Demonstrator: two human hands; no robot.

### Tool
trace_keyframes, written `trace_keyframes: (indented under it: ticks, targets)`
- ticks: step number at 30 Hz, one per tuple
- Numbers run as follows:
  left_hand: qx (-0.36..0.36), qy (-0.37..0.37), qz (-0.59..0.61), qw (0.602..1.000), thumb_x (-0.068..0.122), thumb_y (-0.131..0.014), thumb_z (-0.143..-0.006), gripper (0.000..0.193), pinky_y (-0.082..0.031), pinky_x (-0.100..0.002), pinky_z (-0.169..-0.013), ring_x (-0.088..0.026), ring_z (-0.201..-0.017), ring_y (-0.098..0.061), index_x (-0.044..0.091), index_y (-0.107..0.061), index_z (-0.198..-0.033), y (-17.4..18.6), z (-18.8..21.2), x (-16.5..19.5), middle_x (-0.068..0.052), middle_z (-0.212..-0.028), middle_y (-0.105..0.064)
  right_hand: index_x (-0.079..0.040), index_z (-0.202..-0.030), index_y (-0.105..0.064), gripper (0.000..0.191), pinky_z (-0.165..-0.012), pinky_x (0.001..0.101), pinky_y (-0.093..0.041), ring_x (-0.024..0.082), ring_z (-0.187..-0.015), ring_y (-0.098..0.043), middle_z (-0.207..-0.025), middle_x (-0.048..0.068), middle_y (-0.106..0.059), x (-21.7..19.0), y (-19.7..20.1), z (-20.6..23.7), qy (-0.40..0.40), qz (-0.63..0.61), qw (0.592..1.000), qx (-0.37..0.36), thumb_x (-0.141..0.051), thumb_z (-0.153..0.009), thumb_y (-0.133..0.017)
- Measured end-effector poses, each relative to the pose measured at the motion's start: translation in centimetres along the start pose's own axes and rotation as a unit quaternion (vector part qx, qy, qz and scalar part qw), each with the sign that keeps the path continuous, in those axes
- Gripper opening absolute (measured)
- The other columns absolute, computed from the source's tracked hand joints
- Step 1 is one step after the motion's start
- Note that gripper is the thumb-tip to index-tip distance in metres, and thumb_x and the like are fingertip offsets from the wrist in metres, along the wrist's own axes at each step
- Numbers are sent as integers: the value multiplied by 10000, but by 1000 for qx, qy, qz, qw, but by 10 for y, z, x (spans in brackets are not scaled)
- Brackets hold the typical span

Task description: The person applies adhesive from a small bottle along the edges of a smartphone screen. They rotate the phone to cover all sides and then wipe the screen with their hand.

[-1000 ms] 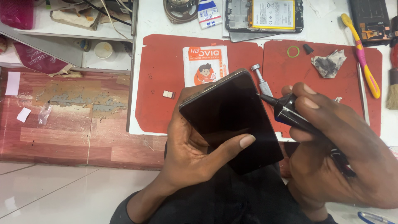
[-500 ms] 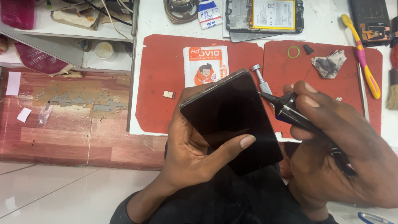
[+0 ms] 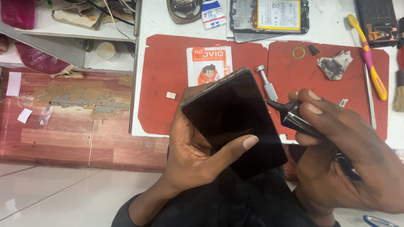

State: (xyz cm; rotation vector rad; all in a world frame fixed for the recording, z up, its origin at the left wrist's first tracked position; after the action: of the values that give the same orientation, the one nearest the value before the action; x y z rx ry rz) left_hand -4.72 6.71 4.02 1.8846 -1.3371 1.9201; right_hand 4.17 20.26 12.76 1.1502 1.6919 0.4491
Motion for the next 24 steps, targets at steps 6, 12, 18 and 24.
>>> trace_keyframes:
  ticks: [6, 12, 18, 24]
  targets:
    - [2, 3, 3, 1000, -88, -741, -991, 566, -614, -333, -1094, -183, -1247, -664, -24, -383, -1424, 0, -1, 1, -171, -1322, -622, 36, -1277, -619, 265, -949, 278, -607, 274, -1116, -760, -1272, 261, -699, 12, 7, 22, 5, 18, 998, 53, 175, -1052, -619]
    - [7, 7, 9, 1000, -85, -743, -984, 602, -603, -331, -1104, -177, -1259, -650, -8, -382, -1460, 0, 0, 0, -162, -1337, -610, 49, -1255, -628, 249, -936, 287, -607, 283, -1100, -763, -1254, 267, -705, 16, 6, 29, -1, 2, 998, 68, 192, -1052, -621]
    - [1, -5, -5, 1000, -85, -749, -1000, 562, -610, -332, -1105, -183, -1254, -659, -16, -375, -1414, 1, -1, 3, -166, -1332, -611, 66, -1225, -642, 232, -963, 299, -613, 302, -1120, -762, -1231, 270, -710, 4, 3, 21, 0, 13, 997, 74, 211, -1044, -647]
    - [2, 0, -1, 1000, -79, -745, -987, 607, -611, -340, -1107, -190, -1261, -658, -11, -369, -1459, 1, -1, 1, -171, -1341, -611, 88, -1239, -653, 339, -948, 294, -649, 320, -1139, -786, -1235, 280, -720, 14, 7, 35, -28, -12, 992, 122, 278, -977, -551]
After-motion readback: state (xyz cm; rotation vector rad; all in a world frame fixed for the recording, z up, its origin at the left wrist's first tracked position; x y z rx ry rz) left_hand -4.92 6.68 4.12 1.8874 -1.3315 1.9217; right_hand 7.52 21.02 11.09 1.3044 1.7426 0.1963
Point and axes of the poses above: each hand's wrist, its own z-axis away from the middle knuckle, its own y-axis out of the back of the hand, x = y × z, the point moved 10 cm from there along -z, towards the middle knuckle
